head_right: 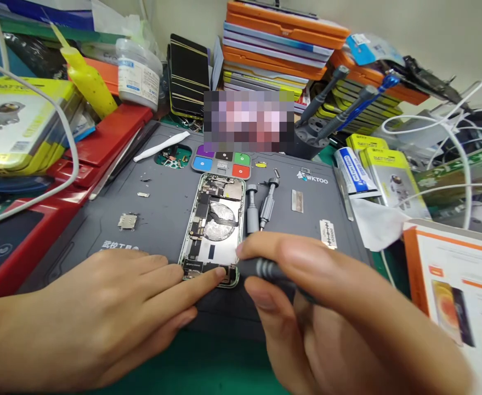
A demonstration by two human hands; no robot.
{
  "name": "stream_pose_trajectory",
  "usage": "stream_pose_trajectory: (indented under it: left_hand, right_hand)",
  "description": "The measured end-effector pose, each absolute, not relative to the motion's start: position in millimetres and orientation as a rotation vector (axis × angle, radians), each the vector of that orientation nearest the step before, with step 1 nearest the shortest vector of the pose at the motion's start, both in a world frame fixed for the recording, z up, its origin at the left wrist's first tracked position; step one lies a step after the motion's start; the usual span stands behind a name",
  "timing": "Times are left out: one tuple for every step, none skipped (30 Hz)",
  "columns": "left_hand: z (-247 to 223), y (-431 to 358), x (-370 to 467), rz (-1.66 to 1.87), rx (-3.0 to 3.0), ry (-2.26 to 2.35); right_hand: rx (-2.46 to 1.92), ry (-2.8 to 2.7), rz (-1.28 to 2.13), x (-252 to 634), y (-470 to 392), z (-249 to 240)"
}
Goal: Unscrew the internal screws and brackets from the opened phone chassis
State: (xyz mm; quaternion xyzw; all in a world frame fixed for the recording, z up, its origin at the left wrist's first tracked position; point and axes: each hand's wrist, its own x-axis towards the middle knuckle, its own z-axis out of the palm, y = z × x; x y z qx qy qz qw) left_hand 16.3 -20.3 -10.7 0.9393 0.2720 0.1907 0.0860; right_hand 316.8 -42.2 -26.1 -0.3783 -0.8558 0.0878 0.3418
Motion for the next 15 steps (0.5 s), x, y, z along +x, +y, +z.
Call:
stream_pose_trajectory:
  left_hand:
    - [-11,-20,17,0.567,2.802,0.808]
    - [-10,-20,17,0.567,2.803,0.806]
    - [-10,-19,17,0.569,2.803,0.807]
    - [-10,-18,17,0.568,2.800,0.809]
    - [-10,-18,18,0.568,2.797,0.809]
    - [-10,-17,18,0.565,2.794,0.808]
    - [-9,-17,18,0.557,2.794,0.805]
    - [-9,-17,18,0.547,2.795,0.801]
    - [-9,-17,18,0.541,2.799,0.800]
    - [-9,-17,18,0.540,2.805,0.797]
    - [-9,-17,17,0.542,2.813,0.794]
    - [-9,-18,17,0.548,2.820,0.792]
    - [-9,-18,17,0.557,2.824,0.789]
    - [-9,-19,17,0.564,2.824,0.789]
    - [-10,-19,16,0.565,2.821,0.790]
  right_hand:
    - [-0.960,-2.265,0.251,303,-22,-13]
    - [-0.917,-2.206,0.196,291,-5,0]
    - [-0.928,-2.203,0.183,282,7,11]
    - [-0.950,-2.289,0.151,275,15,21]
    - [-0.926,-2.374,0.097,272,18,28]
    - [-0.920,-2.429,0.049,272,18,32]
    - [-0.879,-2.453,-0.009,273,17,33]
    - [-0.882,-2.463,-0.037,276,14,32]
    - [-0.896,-2.463,-0.040,278,11,30]
    - [-0.912,-2.457,-0.037,281,8,27]
    - [-0.934,-2.450,-0.024,283,6,24]
    - [-0.946,-2.444,-0.015,285,4,21]
    - [-0.956,-2.437,-0.013,285,3,18]
    - [-0.958,-2.443,-0.011,286,2,17]
    - [-0.952,-2.444,-0.011,286,2,15]
